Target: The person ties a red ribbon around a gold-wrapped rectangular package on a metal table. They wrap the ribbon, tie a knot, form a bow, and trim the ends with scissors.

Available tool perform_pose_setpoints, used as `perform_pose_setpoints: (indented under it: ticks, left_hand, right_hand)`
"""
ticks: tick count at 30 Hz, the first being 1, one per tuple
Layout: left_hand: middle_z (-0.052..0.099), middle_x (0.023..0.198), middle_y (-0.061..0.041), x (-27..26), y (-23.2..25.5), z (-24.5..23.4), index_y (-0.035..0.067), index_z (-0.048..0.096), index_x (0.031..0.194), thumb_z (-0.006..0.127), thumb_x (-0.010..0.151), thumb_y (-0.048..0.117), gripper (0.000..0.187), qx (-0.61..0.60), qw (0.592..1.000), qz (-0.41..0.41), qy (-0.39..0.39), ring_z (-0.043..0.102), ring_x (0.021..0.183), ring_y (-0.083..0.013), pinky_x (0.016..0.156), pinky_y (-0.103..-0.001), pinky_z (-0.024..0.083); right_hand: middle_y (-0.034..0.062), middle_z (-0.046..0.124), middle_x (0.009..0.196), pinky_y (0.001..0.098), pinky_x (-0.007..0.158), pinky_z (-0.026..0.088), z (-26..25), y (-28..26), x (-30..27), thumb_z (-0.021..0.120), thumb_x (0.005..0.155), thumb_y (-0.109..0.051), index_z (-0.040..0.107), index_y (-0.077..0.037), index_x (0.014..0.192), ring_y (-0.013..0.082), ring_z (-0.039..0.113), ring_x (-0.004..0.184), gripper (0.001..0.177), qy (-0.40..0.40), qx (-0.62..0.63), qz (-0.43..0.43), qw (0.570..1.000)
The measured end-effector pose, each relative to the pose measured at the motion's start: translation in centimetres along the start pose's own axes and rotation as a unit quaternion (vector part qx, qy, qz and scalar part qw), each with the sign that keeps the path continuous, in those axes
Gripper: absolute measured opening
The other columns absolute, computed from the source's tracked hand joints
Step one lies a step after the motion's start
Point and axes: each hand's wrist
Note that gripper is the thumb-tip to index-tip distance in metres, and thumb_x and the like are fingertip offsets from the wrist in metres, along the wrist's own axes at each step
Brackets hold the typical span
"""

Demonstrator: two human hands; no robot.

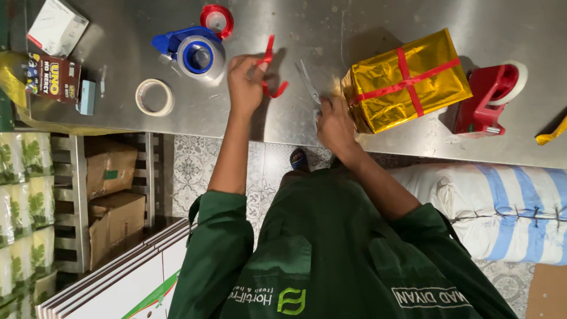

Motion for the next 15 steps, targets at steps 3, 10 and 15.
perform_pose_setpoints:
  ticks: [3, 10, 15]
  left_hand:
    - [0.069, 0.096, -0.011, 1.0, 3.0, -0.9, 0.003, 0.075, 0.101, 0.08, 0.088, 0.003, 0.014, -0.077, 0.992, -0.05, -0.091, 0.067, 0.09, -0.0231, 0.083, -0.032, 0.052]
    - [0.076, 0.087, -0.007, 2.7, 5.7, -0.5, 0.0, 0.075, 0.1, 0.08, 0.088, 0.002, 0.013, -0.141, 0.962, -0.065, -0.224, 0.064, 0.081, -0.0108, 0.076, -0.027, 0.053]
    - [0.078, 0.09, -0.008, 2.7, 3.3, 1.0, -0.002, 0.073, 0.107, 0.068, 0.097, 0.005, 0.013, -0.248, 0.936, -0.183, -0.173, 0.072, 0.076, -0.0069, 0.068, -0.024, 0.057]
  right_hand:
    - [0.025, 0.049, 0.144, 0.0509, 0.11, 0.045, -2.5, -1.5, 3.0, 0.071, 0.091, 0.001, 0.054, -0.002, 0.146, 0.045, 0.049, 0.129, 0.057, 0.079, 0.044, -0.088, 0.992]
    - [0.0169, 0.069, 0.123, 0.0448, 0.101, 0.047, -4.7, -2.4, 11.7, 0.069, 0.085, 0.008, 0.066, -0.006, 0.13, 0.0371, 0.062, 0.113, 0.047, 0.119, 0.115, -0.177, 0.97]
    - [0.014, 0.075, 0.093, 0.0437, 0.086, 0.056, -5.4, 0.4, 12.0, 0.069, 0.086, 0.003, 0.076, -0.013, 0.111, 0.0354, 0.07, 0.086, 0.032, 0.175, 0.032, -0.144, 0.973]
Point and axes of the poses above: each hand's wrist, its own x-axis towards the middle knuckle, its own z-axis out of the palm, y = z × x
